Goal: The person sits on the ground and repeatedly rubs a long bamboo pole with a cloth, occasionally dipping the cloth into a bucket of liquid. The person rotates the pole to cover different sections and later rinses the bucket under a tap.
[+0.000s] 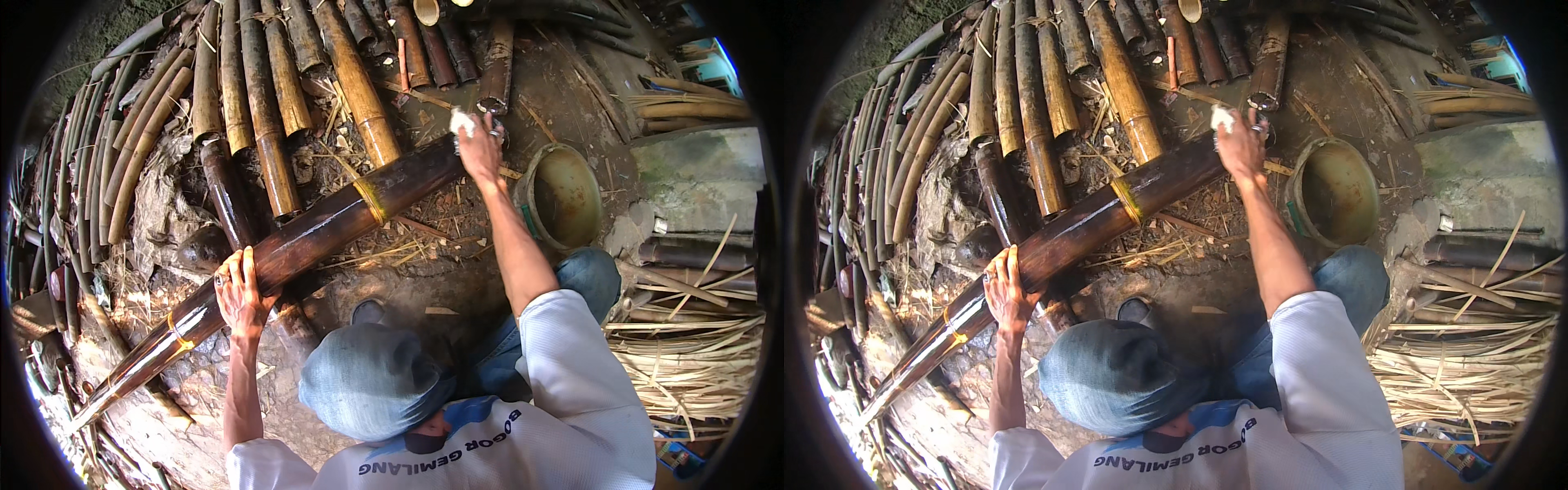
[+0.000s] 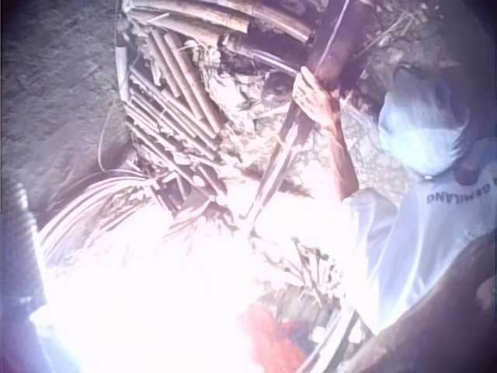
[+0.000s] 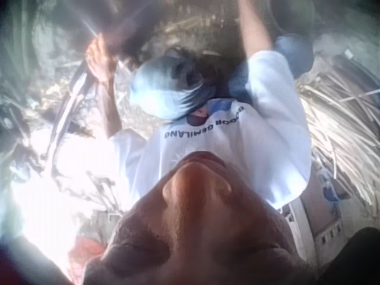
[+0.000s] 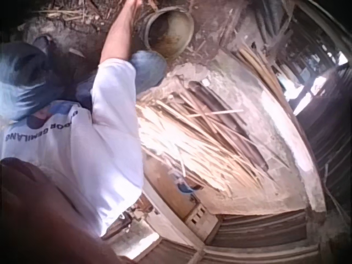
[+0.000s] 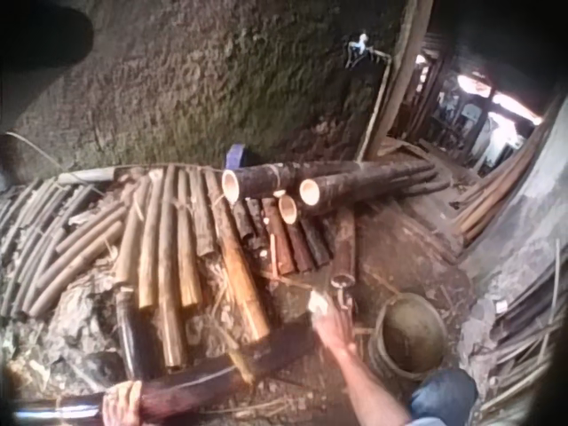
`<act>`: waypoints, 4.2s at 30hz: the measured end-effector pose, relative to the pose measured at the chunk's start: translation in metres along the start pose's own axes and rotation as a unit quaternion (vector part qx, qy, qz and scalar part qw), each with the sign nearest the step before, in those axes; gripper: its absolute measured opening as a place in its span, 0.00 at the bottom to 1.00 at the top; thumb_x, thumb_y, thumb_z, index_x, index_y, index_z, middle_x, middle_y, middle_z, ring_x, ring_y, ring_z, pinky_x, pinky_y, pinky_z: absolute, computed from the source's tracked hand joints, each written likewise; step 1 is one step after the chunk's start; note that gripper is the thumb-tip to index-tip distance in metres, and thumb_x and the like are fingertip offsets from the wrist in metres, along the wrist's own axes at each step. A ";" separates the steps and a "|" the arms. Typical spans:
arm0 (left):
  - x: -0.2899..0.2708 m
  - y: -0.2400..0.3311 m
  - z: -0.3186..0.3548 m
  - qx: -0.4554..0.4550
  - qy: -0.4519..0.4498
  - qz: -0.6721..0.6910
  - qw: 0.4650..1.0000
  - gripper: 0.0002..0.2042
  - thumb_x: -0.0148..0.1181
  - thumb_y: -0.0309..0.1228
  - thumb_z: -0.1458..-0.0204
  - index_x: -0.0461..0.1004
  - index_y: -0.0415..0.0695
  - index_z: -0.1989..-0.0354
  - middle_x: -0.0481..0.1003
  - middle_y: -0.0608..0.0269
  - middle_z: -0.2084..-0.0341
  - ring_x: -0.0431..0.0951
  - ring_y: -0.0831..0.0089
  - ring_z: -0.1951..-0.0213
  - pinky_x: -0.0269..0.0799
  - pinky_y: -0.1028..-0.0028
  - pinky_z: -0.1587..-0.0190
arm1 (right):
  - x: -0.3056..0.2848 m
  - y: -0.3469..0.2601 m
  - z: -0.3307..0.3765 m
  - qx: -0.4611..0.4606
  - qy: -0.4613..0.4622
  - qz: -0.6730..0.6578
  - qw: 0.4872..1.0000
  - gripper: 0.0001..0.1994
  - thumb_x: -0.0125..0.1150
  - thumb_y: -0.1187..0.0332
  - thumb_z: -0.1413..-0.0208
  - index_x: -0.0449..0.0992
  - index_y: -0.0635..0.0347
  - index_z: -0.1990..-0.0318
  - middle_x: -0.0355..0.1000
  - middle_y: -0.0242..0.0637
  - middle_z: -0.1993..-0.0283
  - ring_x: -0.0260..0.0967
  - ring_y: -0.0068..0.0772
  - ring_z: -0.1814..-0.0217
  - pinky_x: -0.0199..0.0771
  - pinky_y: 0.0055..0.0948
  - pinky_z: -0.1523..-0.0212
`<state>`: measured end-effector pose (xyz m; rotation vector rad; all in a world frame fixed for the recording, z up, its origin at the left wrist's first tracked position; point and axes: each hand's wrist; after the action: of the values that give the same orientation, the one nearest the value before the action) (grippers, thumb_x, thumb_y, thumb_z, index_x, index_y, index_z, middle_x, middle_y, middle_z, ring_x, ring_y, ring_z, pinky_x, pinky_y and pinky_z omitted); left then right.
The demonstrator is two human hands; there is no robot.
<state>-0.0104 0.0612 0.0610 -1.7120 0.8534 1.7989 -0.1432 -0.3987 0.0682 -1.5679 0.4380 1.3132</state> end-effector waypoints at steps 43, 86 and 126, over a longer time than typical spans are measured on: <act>0.008 0.006 0.012 0.028 0.084 -0.048 0.995 0.50 0.81 0.40 0.71 0.64 0.41 0.34 0.69 0.50 0.40 0.68 0.51 0.37 0.62 0.53 0.33 | 0.022 0.103 -0.063 -0.025 0.159 -0.024 0.987 0.30 0.58 0.63 0.38 0.61 0.62 0.30 0.60 0.62 0.29 0.42 0.55 0.18 0.36 0.59 0.22; 0.025 -0.009 0.040 0.027 0.202 -0.060 0.977 0.45 0.77 0.42 0.66 0.67 0.42 0.34 0.71 0.52 0.39 0.69 0.51 0.38 0.62 0.49 0.34 | -0.015 0.020 -0.031 -0.080 0.013 0.137 0.987 0.31 0.57 0.52 0.35 0.64 0.63 0.33 0.61 0.65 0.31 0.53 0.62 0.24 0.59 0.57 0.28; 0.026 0.010 0.036 0.022 0.212 -0.090 0.973 0.43 0.77 0.43 0.62 0.67 0.44 0.33 0.70 0.54 0.37 0.68 0.54 0.35 0.59 0.51 0.31 | 0.016 0.101 -0.060 -0.102 0.138 -0.032 0.985 0.30 0.54 0.66 0.34 0.57 0.71 0.28 0.49 0.64 0.24 0.37 0.60 0.18 0.29 0.56 0.20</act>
<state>-0.0441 0.0797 0.0368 -2.1082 0.8624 1.3068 -0.1854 -0.4885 0.0026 -1.9319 0.4297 1.1221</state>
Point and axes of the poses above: each hand's wrist, its own z-axis away from the middle knuckle, its own x-axis out of the palm, y = z × x
